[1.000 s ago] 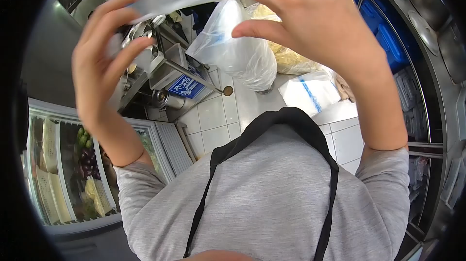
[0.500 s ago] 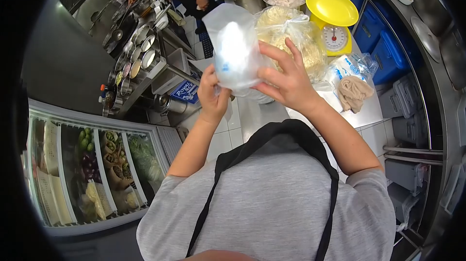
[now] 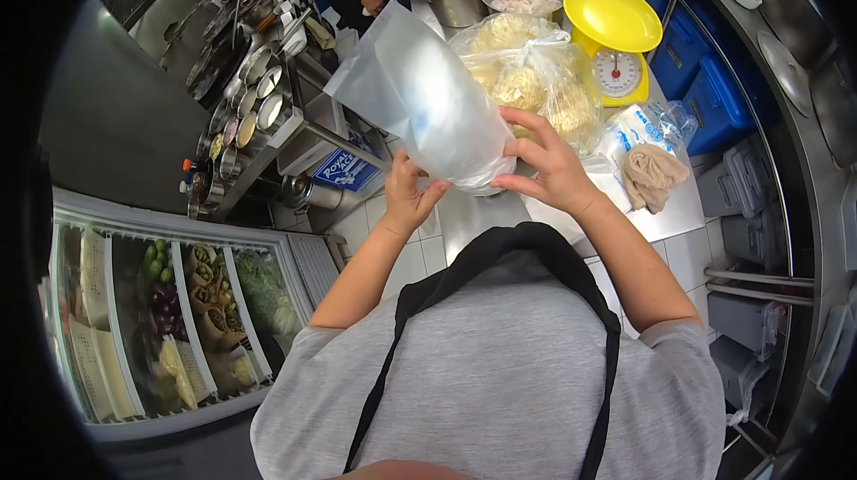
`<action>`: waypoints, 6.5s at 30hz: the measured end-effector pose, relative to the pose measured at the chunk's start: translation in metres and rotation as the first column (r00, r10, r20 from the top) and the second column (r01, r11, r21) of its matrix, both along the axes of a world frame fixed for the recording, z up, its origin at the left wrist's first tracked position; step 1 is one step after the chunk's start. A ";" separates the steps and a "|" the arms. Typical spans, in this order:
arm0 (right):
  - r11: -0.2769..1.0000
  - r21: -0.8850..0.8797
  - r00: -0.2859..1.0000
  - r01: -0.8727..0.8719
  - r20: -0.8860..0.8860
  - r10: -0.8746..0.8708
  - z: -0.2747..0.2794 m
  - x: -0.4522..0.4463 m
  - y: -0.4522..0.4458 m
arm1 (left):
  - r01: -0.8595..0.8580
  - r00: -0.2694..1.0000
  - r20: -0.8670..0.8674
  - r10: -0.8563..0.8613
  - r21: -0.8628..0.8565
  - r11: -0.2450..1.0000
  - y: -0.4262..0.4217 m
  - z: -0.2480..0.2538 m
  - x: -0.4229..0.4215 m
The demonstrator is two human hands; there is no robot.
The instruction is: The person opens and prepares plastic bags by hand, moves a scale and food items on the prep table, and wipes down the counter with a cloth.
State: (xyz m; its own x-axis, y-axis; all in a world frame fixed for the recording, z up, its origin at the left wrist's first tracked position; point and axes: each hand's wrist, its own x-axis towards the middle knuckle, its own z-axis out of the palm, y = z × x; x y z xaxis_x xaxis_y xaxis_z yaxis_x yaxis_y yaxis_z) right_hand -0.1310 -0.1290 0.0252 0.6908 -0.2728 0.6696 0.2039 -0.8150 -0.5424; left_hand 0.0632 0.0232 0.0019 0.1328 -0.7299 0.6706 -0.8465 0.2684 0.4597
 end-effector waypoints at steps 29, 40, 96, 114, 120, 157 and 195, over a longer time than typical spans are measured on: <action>0.860 0.454 0.969 -0.234 0.185 0.166 0.056 0.039 0.001 | 0.033 0.789 -0.615 0.008 0.056 0.998 -0.010 0.036 -0.038; 0.848 0.514 0.992 -0.125 0.036 0.124 0.030 0.034 0.014 | -0.025 0.883 -0.457 0.111 0.189 0.982 -0.012 -0.023 -0.011; 0.309 0.684 0.750 -0.660 0.624 0.220 0.102 -0.099 0.049 | 0.457 0.087 -0.916 -0.391 -0.312 0.833 -0.027 0.137 -0.117; 0.749 -0.628 0.935 0.211 -0.095 -0.343 0.176 -0.036 0.015 | -0.020 0.739 0.672 0.047 -0.048 0.999 0.006 0.215 -0.020; 0.849 -0.512 0.962 0.131 -0.142 -0.234 0.131 0.005 0.003 | 0.130 0.984 0.079 -0.160 0.299 0.945 -0.011 0.165 0.012; 0.933 0.318 0.941 -0.169 -0.230 0.249 0.037 0.012 -0.026 | 0.374 0.882 -0.411 -0.229 0.315 0.872 -0.027 0.024 0.012; 0.745 0.641 0.982 -0.184 0.149 0.115 0.011 0.031 0.015 | 0.011 0.763 -0.646 0.022 0.047 0.999 -0.034 0.014 -0.046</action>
